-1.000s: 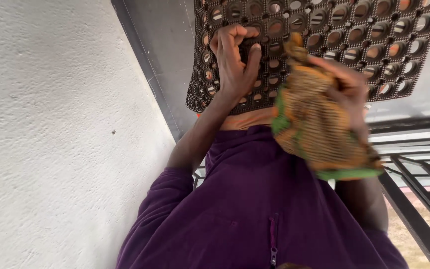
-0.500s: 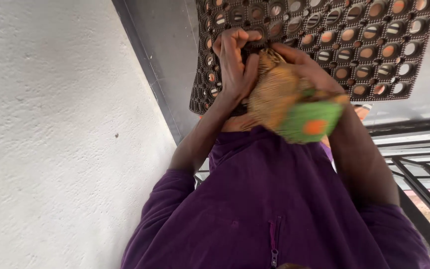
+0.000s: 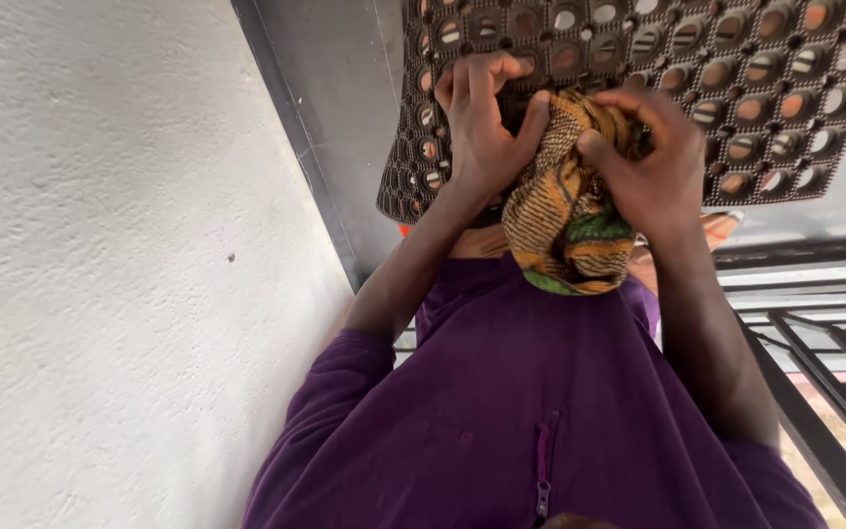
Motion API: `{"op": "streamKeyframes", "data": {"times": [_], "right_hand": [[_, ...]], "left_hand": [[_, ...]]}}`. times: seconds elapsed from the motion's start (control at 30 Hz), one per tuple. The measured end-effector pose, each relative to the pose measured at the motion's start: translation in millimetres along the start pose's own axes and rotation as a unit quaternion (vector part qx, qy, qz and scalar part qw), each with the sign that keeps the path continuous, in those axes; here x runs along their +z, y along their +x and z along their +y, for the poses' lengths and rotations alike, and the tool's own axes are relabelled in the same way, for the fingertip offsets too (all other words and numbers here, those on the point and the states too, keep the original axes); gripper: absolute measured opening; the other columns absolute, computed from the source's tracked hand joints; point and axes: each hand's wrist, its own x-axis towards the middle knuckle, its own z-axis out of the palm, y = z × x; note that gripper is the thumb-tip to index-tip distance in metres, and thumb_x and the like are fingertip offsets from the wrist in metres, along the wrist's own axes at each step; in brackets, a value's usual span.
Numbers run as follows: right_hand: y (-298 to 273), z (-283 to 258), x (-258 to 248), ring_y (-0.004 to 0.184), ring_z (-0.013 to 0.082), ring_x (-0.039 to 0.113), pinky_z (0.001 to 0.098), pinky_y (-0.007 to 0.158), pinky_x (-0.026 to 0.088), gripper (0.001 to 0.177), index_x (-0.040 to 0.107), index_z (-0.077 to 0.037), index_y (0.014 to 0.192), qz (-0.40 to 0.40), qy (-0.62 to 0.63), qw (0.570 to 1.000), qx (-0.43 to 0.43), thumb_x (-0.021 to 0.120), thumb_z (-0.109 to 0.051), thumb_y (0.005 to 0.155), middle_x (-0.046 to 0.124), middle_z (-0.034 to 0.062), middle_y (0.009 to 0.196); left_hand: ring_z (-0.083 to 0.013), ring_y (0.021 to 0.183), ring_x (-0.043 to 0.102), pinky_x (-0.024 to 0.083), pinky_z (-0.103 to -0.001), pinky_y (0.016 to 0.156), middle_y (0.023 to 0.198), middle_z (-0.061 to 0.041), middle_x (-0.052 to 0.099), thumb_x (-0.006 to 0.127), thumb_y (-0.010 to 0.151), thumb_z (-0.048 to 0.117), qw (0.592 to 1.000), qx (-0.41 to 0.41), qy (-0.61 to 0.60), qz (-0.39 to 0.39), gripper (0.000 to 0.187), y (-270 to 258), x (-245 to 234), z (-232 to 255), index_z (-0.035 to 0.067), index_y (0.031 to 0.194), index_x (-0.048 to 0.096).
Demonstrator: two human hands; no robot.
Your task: Cleaning a rubberized floor mat with a cloth.
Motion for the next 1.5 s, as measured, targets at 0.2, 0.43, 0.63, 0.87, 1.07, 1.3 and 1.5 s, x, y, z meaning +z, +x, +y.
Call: {"op": "streamKeyframes", "data": {"times": [0.2, 0.43, 0.63, 0.87, 1.07, 1.3, 1.5], "right_hand": [[-17.2, -21.2, 32.8, 0.115, 0.041, 0.061, 0.048, 0.091, 0.056, 0.058, 0.064, 0.006, 0.136, 0.032, -0.096, 0.986, -0.131, 0.076, -0.016, 0.085, 0.059, 0.0313, 0.13], [20.3, 12.0, 11.9, 0.111, 0.0272, 0.064, 0.0443, 0.086, 0.058, 0.043, 0.074, -0.022, 0.131, -0.041, -0.381, 0.913, -0.141, 0.076, -0.009, 0.089, 0.065, 0.0099, 0.12], [62.8, 12.2, 13.4, 0.102, 0.026, 0.068, 0.0428, 0.077, 0.061, 0.041, 0.073, -0.009, 0.11, -0.045, -0.452, 0.831, -0.321, 0.084, -0.021, 0.072, 0.068, 0.0089, 0.108], [52.0, 100.9, 61.7, 0.087, 0.0214, 0.074, 0.039, 0.074, 0.061, 0.017, 0.066, -0.007, 0.11, 0.037, 0.073, 0.997, -0.005, 0.075, -0.007, 0.096, 0.074, 0.0099, 0.103], [52.3, 1.8, 27.9, 0.081, 0.0288, 0.071, 0.0413, 0.066, 0.058, 0.029, 0.069, -0.008, 0.107, 0.033, -0.339, 0.896, -0.284, 0.082, -0.006, 0.081, 0.07, 0.0133, 0.091], [53.2, 77.2, 65.3, 0.075, 0.0255, 0.068, 0.0381, 0.062, 0.052, 0.021, 0.065, -0.003, 0.107, 0.03, -0.118, 0.987, -0.105, 0.076, -0.006, 0.09, 0.069, 0.0131, 0.091], [19.2, 61.1, 56.0, 0.081, 0.0189, 0.072, 0.0321, 0.072, 0.06, 0.013, 0.065, -0.001, 0.112, 0.077, 0.413, 0.879, 0.226, 0.066, -0.005, 0.099, 0.075, 0.0099, 0.099]], "left_hand": [[-0.0137, 0.103, 0.063, 0.032, -0.041, 0.107, 0.106, 0.002, 0.07, 0.072, 0.102, 0.026, 0.999, -0.037, -0.002, 0.027, 0.032, -3.6, 6.4, -1.3, 0.012, 0.122, 0.052], [-0.0144, 0.11, 0.064, 0.03, -0.04, 0.109, 0.119, -0.001, 0.069, 0.064, 0.107, 0.017, 0.998, 0.008, -0.062, -0.014, 0.025, 2.9, -3.7, -10.4, 0.01, 0.128, 0.052], [-0.0155, 0.108, 0.058, 0.031, -0.038, 0.104, 0.108, 0.001, 0.071, 0.066, 0.1, 0.012, 0.999, -0.043, -0.019, -0.004, 0.026, 9.6, -0.8, 5.2, 0.01, 0.124, 0.055], [-0.0172, 0.107, 0.056, 0.028, -0.042, 0.108, 0.112, 0.0, 0.074, 0.061, 0.099, 0.009, 1.0, -0.014, 0.008, 0.01, 0.026, 10.0, 1.4, -1.8, 0.008, 0.124, 0.053], [-0.0162, 0.108, 0.06, 0.028, -0.041, 0.11, 0.115, -0.004, 0.072, 0.063, 0.095, 0.011, 0.998, -0.023, -0.052, -0.03, 0.03, 2.3, -3.5, 8.2, 0.008, 0.123, 0.054], [-0.0179, 0.112, 0.064, 0.027, -0.042, 0.112, 0.12, -0.007, 0.072, 0.059, 0.095, 0.01, 0.998, -0.046, -0.053, -0.008, 0.03, 5.1, -5.3, 6.0, 0.005, 0.124, 0.052], [-0.0198, 0.121, 0.064, 0.037, -0.044, 0.117, 0.126, -0.008, 0.064, 0.053, 0.097, 0.01, 0.974, -0.089, -0.203, -0.043, 0.035, -8.9, -7.0, -5.6, 0.008, 0.131, 0.049]]}}
